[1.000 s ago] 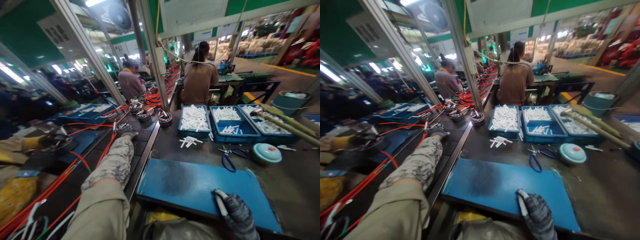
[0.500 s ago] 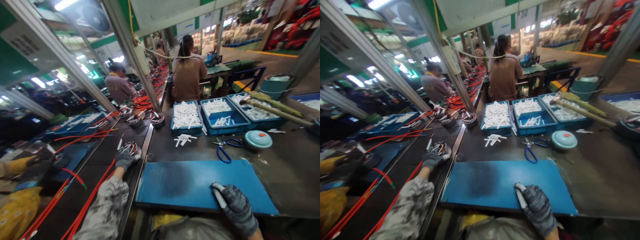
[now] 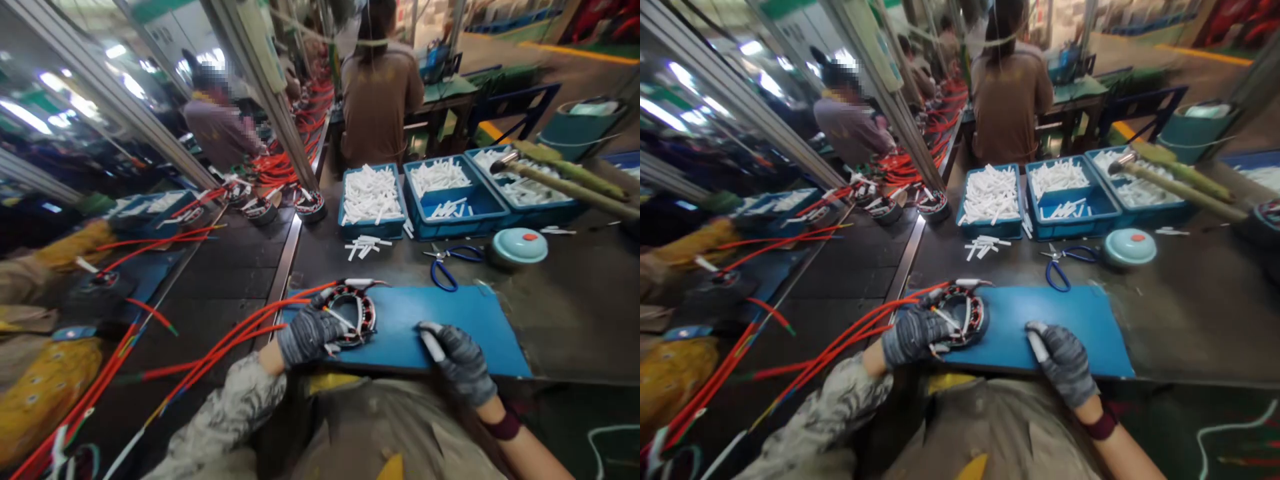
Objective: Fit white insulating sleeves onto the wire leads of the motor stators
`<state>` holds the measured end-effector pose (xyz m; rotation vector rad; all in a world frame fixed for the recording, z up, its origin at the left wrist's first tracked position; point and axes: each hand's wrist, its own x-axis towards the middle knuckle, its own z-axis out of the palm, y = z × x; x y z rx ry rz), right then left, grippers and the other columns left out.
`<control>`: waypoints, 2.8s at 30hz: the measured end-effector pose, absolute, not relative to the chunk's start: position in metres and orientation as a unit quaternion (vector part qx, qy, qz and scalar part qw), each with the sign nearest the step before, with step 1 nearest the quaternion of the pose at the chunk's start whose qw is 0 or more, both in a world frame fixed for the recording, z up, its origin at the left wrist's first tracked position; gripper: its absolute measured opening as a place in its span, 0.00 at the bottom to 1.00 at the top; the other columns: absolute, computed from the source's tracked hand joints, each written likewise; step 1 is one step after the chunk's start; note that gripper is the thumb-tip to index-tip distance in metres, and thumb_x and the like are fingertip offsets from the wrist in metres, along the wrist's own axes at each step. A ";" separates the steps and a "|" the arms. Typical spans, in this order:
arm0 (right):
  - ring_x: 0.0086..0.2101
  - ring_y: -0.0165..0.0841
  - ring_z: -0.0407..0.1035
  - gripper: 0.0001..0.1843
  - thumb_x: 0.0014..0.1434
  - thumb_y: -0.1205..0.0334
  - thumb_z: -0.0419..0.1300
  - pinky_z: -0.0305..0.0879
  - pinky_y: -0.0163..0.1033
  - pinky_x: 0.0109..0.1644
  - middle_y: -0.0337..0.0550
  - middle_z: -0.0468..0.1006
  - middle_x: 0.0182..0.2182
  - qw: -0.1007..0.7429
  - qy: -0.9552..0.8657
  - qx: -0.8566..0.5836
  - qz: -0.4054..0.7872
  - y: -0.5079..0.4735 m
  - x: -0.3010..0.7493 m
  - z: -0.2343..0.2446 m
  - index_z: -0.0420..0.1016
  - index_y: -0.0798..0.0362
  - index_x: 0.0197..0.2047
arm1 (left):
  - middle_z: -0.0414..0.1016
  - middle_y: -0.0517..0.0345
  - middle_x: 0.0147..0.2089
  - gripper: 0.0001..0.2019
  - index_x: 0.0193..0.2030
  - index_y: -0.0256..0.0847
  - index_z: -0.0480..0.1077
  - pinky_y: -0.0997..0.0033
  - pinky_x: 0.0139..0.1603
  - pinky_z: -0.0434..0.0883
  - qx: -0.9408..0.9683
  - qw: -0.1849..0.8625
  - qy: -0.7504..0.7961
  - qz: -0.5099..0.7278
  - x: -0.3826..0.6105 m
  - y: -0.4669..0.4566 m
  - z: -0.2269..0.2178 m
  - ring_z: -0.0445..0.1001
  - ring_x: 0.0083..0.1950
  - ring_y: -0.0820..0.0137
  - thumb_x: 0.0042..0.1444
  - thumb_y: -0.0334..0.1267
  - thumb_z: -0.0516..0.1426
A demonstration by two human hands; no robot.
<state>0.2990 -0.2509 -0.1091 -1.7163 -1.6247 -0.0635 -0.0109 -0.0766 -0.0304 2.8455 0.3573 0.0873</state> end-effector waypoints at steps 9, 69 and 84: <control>0.51 0.41 0.79 0.20 0.66 0.49 0.62 0.75 0.49 0.59 0.46 0.84 0.52 0.489 -0.540 -0.642 0.239 -0.236 0.302 -0.066 0.80 0.47 0.57 | 0.76 0.62 0.65 0.27 0.64 0.53 0.71 0.38 0.80 0.38 0.973 0.193 0.105 -0.071 -0.002 -0.075 0.041 0.69 0.70 0.57 0.57 0.34 0.60; 0.39 0.37 0.80 0.25 0.74 0.46 0.48 0.70 0.38 0.42 0.46 0.87 0.41 0.334 -0.753 -0.520 0.228 -0.128 0.232 -0.014 0.83 0.48 0.48 | 0.77 0.55 0.34 0.16 0.32 0.38 0.72 0.62 0.47 0.75 0.769 0.562 0.285 0.107 0.021 -0.046 0.034 0.77 0.39 0.65 0.63 0.48 0.54; 0.40 0.39 0.75 0.20 0.71 0.52 0.54 0.68 0.40 0.41 0.53 0.81 0.44 0.221 -0.800 -0.539 0.146 -0.136 0.247 -0.002 0.82 0.52 0.54 | 0.82 0.47 0.39 0.23 0.43 0.37 0.78 0.67 0.38 0.72 0.957 0.018 0.238 -0.167 0.035 -0.041 0.049 0.81 0.40 0.61 0.72 0.49 0.47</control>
